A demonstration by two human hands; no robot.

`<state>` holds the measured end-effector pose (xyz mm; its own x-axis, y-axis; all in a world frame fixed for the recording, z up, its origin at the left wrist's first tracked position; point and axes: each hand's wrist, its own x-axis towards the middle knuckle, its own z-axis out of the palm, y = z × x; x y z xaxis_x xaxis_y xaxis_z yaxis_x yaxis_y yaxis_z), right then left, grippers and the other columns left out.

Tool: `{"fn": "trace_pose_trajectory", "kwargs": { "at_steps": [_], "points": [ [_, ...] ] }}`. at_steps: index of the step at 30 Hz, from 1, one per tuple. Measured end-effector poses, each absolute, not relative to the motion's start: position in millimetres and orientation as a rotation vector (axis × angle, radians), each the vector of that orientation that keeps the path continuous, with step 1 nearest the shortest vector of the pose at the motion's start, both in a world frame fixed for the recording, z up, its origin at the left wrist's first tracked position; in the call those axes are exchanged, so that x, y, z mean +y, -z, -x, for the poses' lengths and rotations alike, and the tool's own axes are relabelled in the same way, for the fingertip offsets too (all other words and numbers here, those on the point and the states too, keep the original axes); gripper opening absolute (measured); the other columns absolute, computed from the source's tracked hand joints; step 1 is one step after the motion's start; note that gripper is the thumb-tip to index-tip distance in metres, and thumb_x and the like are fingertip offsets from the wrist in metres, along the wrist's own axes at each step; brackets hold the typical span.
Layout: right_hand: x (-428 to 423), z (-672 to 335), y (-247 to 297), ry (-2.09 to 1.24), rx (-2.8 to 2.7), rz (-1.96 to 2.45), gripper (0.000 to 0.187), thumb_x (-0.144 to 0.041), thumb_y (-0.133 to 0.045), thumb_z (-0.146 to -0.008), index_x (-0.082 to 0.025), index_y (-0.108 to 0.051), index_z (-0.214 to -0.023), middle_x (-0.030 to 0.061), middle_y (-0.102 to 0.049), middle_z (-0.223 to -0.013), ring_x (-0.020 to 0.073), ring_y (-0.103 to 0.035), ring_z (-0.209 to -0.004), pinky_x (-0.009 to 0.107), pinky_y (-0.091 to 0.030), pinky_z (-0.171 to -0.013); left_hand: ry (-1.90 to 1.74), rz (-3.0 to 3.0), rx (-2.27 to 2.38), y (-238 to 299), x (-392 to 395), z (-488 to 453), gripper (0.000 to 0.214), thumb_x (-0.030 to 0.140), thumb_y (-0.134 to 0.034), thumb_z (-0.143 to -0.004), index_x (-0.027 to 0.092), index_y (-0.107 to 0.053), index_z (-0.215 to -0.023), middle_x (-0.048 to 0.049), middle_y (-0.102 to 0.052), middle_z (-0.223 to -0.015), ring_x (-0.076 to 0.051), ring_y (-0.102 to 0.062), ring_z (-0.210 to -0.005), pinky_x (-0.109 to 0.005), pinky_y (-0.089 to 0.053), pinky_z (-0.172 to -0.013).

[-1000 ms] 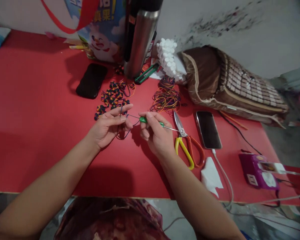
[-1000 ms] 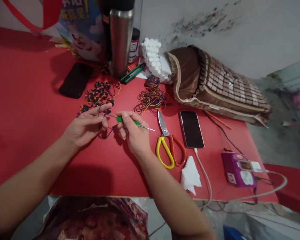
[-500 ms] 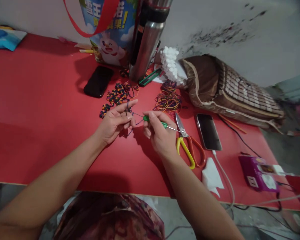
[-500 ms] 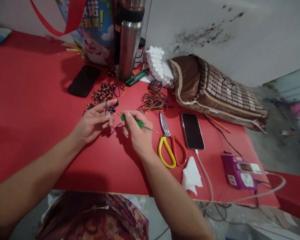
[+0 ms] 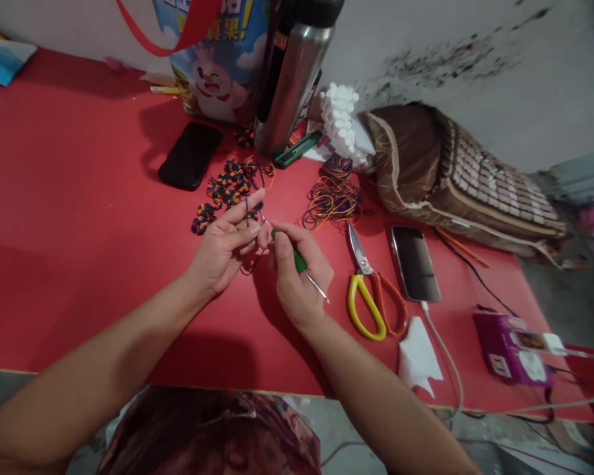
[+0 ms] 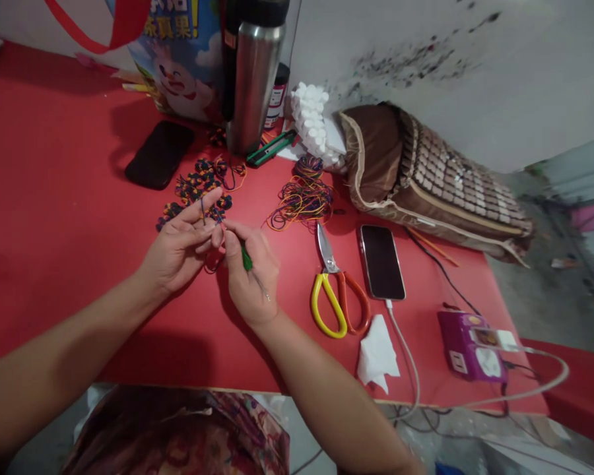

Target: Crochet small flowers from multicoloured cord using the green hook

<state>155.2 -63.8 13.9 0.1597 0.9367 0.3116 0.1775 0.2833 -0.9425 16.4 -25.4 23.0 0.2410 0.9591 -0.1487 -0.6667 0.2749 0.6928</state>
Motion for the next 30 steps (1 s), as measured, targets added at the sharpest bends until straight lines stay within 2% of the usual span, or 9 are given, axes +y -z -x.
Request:
{"fn": "trace_pose_trajectory", "kwargs": {
  "at_steps": [4,7,11,14,19,21,24,27,30],
  "points": [
    [-62.1,-159.2,-8.1,-0.607,-1.477,1.083,0.023,-0.036,-0.064,-0.110,-0.032,-0.079,-0.127,0.0045,-0.081,-0.108,0.0194,-0.077,-0.093,0.040,-0.063,-0.090,-1.154,-0.464,0.558,-26.5,-26.9,-15.3,0.062,0.007,-0.081,-0.080,0.017,-0.076,-0.141,0.0029,-0.068,-0.065,-0.005,-0.039,-0.050,-0.014,-0.042,-0.054],
    [-59.3,-164.1,-6.3,-0.533,-1.539,0.984,0.022,-0.033,-0.064,-0.111,-0.028,-0.078,-0.127,0.0035,-0.081,-0.103,0.0164,-0.076,-0.082,0.038,-0.064,-0.085,-1.144,-0.522,0.570,-27.4,-27.2,-12.2,0.060,0.010,-0.080,-0.083,0.018,-0.076,-0.142,0.0023,-0.069,-0.066,-0.007,-0.040,-0.048,-0.018,-0.041,-0.049],
    [-57.4,-167.0,-8.7,-0.552,-1.540,1.026,0.020,-0.034,-0.063,-0.111,-0.026,-0.079,-0.119,0.0013,-0.080,-0.093,0.0130,-0.073,-0.072,0.033,-0.064,-0.079,-1.197,-0.667,0.637,-25.3,-27.7,-10.4,0.057,0.012,-0.081,-0.086,0.019,-0.077,-0.142,0.0011,-0.069,-0.066,-0.011,-0.051,-0.053,-0.020,-0.040,-0.047],
    [-57.2,-164.7,-10.5,-0.473,-1.556,1.056,0.017,-0.031,-0.064,-0.111,-0.025,-0.079,-0.118,0.0008,-0.081,-0.093,0.0138,-0.075,-0.078,0.032,-0.064,-0.082,-1.220,-0.712,0.641,-23.3,-28.7,-13.7,0.055,0.011,-0.080,-0.087,0.019,-0.077,-0.142,0.0001,-0.070,-0.068,-0.011,-0.057,-0.059,-0.020,-0.043,-0.053],
    [-57.5,-160.5,-8.7,-0.351,-1.620,0.949,0.021,-0.026,-0.061,-0.112,-0.026,-0.075,-0.127,0.0033,-0.081,-0.102,0.0181,-0.078,-0.097,0.034,-0.064,-0.090,-1.215,-0.519,0.576,-27.5,-30.1,-18.6,0.057,0.003,-0.076,-0.083,0.016,-0.079,-0.139,0.0014,-0.068,-0.063,-0.006,-0.041,-0.049,-0.016,-0.040,-0.054],
    [-58.1,-161.7,-6.6,-0.385,-1.627,0.912,0.024,-0.025,-0.062,-0.111,-0.028,-0.074,-0.131,0.0039,-0.081,-0.107,0.0186,-0.078,-0.100,0.035,-0.064,-0.093,-1.174,-0.467,0.566,-32.1,-30.7,-16.9,0.059,0.000,-0.073,-0.082,0.015,-0.078,-0.139,0.0005,-0.068,-0.062,-0.006,-0.041,-0.049,-0.015,-0.041,-0.054],
    [-59.3,-166.2,-2.4,-0.508,-1.593,0.936,0.027,-0.035,-0.064,-0.110,-0.031,-0.073,-0.136,0.0044,-0.080,-0.106,0.0186,-0.077,-0.090,0.037,-0.064,-0.086,-1.118,-0.435,0.546,-37.7,-31.3,-11.4,0.059,-0.002,-0.067,-0.083,0.013,-0.078,-0.139,0.0002,-0.066,-0.061,-0.006,-0.041,-0.048,-0.016,-0.044,-0.057],
    [-60.5,-170.3,0.8,-0.657,-1.506,0.969,0.030,-0.047,-0.063,-0.110,-0.031,-0.073,-0.133,0.0038,-0.077,-0.099,0.0155,-0.069,-0.072,0.035,-0.063,-0.074,-1.081,-0.406,0.529,-38.7,-30.4,-6.1,0.060,-0.002,-0.065,-0.083,0.014,-0.078,-0.139,0.0018,-0.062,-0.060,-0.007,-0.042,-0.049,-0.020,-0.046,-0.058],
    [-61.7,-172.2,0.3,-0.765,-1.442,0.949,0.026,-0.045,-0.064,-0.110,-0.030,-0.075,-0.128,0.0010,-0.074,-0.095,0.0106,-0.062,-0.062,0.032,-0.059,-0.066,-1.062,-0.403,0.531,-36.6,-28.2,-3.2,0.059,0.001,-0.067,-0.083,0.016,-0.077,-0.140,0.0034,-0.058,-0.058,-0.009,-0.041,-0.049,-0.022,-0.042,-0.055]
  ]
}}
